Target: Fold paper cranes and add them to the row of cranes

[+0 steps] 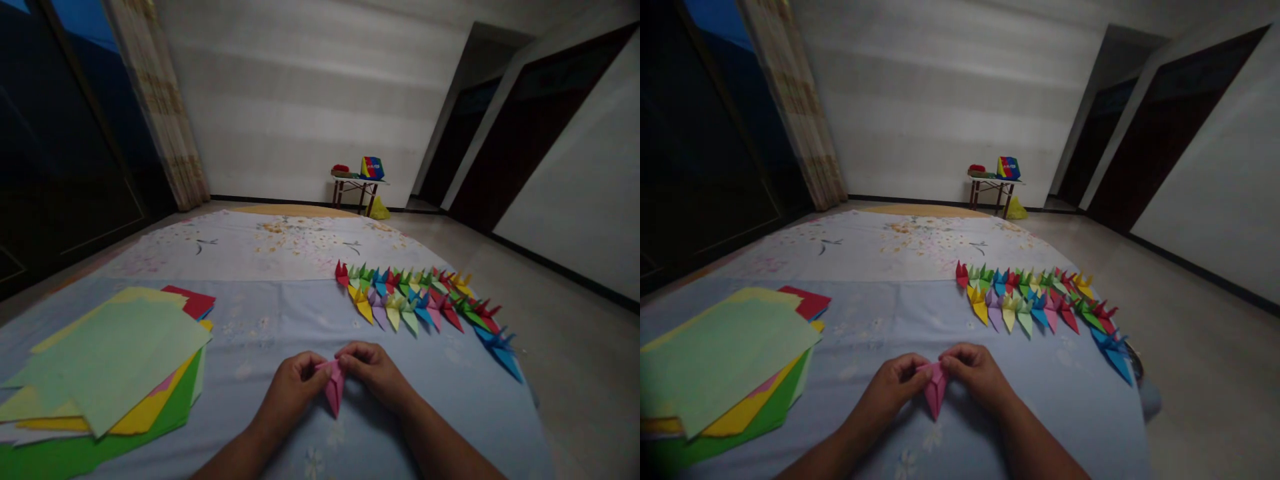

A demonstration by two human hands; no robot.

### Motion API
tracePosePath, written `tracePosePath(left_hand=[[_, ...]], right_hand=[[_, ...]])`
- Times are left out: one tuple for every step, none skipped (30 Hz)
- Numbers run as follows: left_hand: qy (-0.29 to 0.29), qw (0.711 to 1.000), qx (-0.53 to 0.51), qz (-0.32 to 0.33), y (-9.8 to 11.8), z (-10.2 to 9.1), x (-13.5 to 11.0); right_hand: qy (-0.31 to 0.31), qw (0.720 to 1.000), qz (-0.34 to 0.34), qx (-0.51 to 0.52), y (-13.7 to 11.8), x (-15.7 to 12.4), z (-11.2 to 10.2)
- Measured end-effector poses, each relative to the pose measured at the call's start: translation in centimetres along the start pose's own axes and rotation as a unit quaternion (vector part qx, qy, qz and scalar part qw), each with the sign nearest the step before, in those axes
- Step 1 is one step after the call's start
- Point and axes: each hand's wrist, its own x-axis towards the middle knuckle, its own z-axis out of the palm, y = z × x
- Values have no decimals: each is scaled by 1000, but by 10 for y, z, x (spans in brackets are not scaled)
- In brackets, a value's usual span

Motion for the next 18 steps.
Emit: tracePosePath(left_hand=[[-2,1000,2,2,0,0,0],[-3,1000,5,4,0,0,0],[-3,1000,8,7,0,0,0],[-2,1000,12,8,0,0,0],[1,1000,15,11,0,1,0],[5,1000,17,13,0,1,0],[8,1000,17,14,-1,1,0],[11,1000,16,13,-1,2,1],[14,1000,15,13,-2,2,1],[16,1000,13,12,-2,3,1],[16,1000,13,11,-3,3,2],[16,1000,14,10,-3,3,2],[16,1000,16,10,-4,4,2],[18,1000,20,9,-4,4,3],[17,1000,23,7,-4,3,3],[16,1000,26,5,-3,3,3],[13,1000,28,3,-2,3,2],[8,999,31,4,-2,2,2]], right_hand=[[0,1000,0,-1,0,0,0],[1,1000,-1,-2,0,0,0],[2,1000,-1,-3,0,-1,0],[4,1000,-2,-4,-1,-1,0],[5,1000,-4,-5,-1,-1,0],[7,1000,-4,-6,-1,-1,0],[8,1000,-5,-5,0,-1,0],[8,1000,-5,-3,0,-1,0],[6,1000,-5,0,1,-1,-1],[4,1000,-6,4,2,-1,-1],[2,1000,-7,7,3,-1,-1],[1,1000,-7,10,4,-1,-2],[1,1000,-9,13,5,-1,-2],[1,1000,-11,15,5,-1,-2],[1,1000,-13,17,5,-1,-2],[1,1000,-16,18,5,-1,-2],[1,1000,-18,19,4,-1,-1],[3,1000,-19,16,3,-1,-1]])
